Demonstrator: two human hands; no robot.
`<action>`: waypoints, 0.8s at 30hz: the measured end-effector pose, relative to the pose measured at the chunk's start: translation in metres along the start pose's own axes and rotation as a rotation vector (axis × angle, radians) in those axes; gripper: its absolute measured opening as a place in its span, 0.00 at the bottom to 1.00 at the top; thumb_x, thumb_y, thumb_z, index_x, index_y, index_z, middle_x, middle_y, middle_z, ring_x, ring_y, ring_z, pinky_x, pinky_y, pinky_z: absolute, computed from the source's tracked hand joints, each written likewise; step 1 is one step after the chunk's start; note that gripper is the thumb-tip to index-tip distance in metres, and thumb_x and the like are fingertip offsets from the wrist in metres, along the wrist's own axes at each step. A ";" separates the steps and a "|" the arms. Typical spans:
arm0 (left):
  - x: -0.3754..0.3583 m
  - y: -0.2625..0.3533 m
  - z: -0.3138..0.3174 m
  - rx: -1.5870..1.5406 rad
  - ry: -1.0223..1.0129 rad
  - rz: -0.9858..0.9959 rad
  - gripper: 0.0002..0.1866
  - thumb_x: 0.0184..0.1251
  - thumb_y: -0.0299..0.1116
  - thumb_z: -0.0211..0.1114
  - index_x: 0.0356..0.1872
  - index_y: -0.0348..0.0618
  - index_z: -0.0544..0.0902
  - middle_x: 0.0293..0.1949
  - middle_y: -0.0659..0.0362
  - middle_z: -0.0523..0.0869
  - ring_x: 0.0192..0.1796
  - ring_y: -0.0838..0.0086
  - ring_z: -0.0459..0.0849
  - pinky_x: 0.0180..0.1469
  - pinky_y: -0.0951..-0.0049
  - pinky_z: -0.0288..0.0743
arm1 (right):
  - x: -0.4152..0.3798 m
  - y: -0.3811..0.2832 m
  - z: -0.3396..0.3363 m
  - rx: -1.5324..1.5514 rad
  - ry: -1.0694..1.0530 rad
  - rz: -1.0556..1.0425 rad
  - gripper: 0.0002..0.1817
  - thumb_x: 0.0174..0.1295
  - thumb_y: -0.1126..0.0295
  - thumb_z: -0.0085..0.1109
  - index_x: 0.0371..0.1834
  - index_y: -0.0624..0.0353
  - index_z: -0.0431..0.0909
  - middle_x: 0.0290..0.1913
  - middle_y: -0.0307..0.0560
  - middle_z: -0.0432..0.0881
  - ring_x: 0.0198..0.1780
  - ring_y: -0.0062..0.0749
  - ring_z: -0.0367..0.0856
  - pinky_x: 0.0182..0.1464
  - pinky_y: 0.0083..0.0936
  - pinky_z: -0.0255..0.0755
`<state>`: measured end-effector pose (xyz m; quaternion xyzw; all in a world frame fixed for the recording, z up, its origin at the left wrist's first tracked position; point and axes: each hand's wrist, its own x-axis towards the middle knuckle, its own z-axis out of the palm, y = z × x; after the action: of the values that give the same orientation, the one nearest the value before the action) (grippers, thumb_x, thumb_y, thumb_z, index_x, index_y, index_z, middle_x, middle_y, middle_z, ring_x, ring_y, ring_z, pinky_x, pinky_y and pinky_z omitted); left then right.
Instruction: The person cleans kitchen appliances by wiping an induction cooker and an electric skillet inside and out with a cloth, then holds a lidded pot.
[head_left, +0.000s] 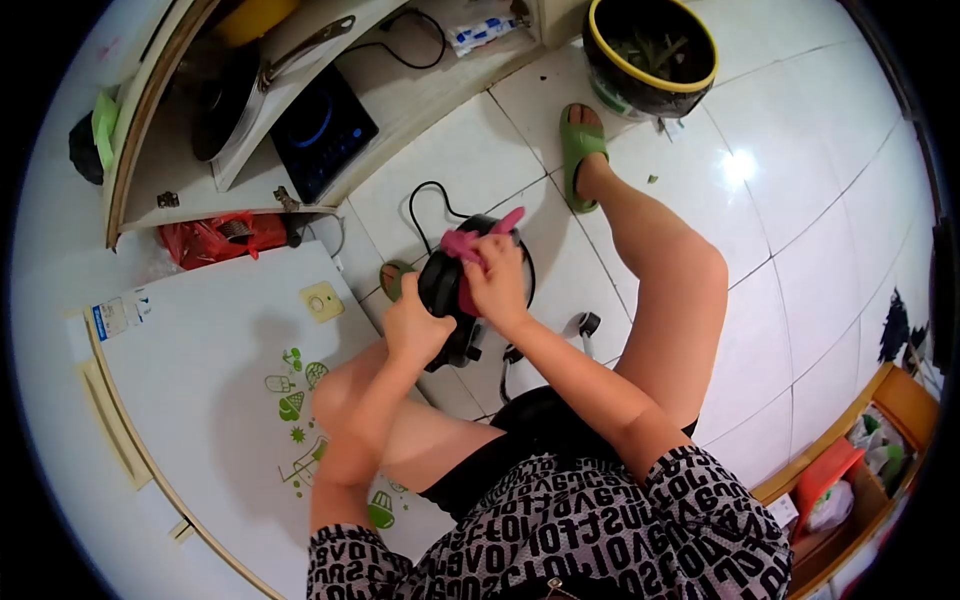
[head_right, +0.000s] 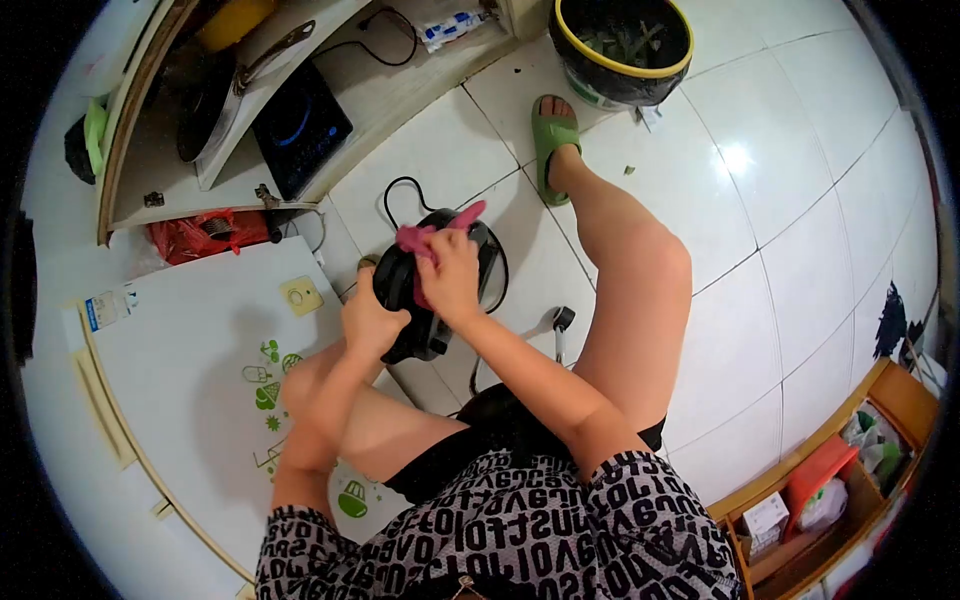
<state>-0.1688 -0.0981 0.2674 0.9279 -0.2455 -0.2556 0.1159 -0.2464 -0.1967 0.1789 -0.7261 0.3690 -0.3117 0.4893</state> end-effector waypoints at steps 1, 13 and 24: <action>-0.007 -0.006 0.003 -0.014 0.017 -0.005 0.35 0.38 0.32 0.68 0.55 0.40 0.69 0.38 0.40 0.84 0.41 0.44 0.84 0.47 0.56 0.77 | -0.006 0.002 0.003 -0.055 -0.051 0.048 0.12 0.55 0.69 0.60 0.42 0.58 0.78 0.43 0.51 0.77 0.43 0.51 0.75 0.48 0.43 0.69; -0.026 -0.026 0.023 0.098 0.041 0.158 0.34 0.38 0.34 0.67 0.54 0.45 0.70 0.26 0.53 0.83 0.28 0.54 0.83 0.36 0.56 0.78 | 0.018 0.058 -0.004 -0.421 -0.311 0.299 0.14 0.58 0.60 0.57 0.41 0.58 0.79 0.39 0.58 0.82 0.40 0.55 0.82 0.42 0.46 0.76; -0.029 -0.020 0.022 0.057 0.064 0.232 0.32 0.37 0.33 0.68 0.52 0.44 0.71 0.26 0.55 0.83 0.28 0.57 0.84 0.32 0.59 0.77 | 0.028 0.161 -0.005 -0.167 -0.618 0.713 0.13 0.60 0.61 0.55 0.41 0.57 0.80 0.31 0.57 0.83 0.36 0.56 0.83 0.40 0.45 0.77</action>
<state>-0.1938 -0.0681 0.2539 0.9038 -0.3547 -0.2037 0.1260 -0.2723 -0.2630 0.0311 -0.6496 0.4562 0.1368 0.5926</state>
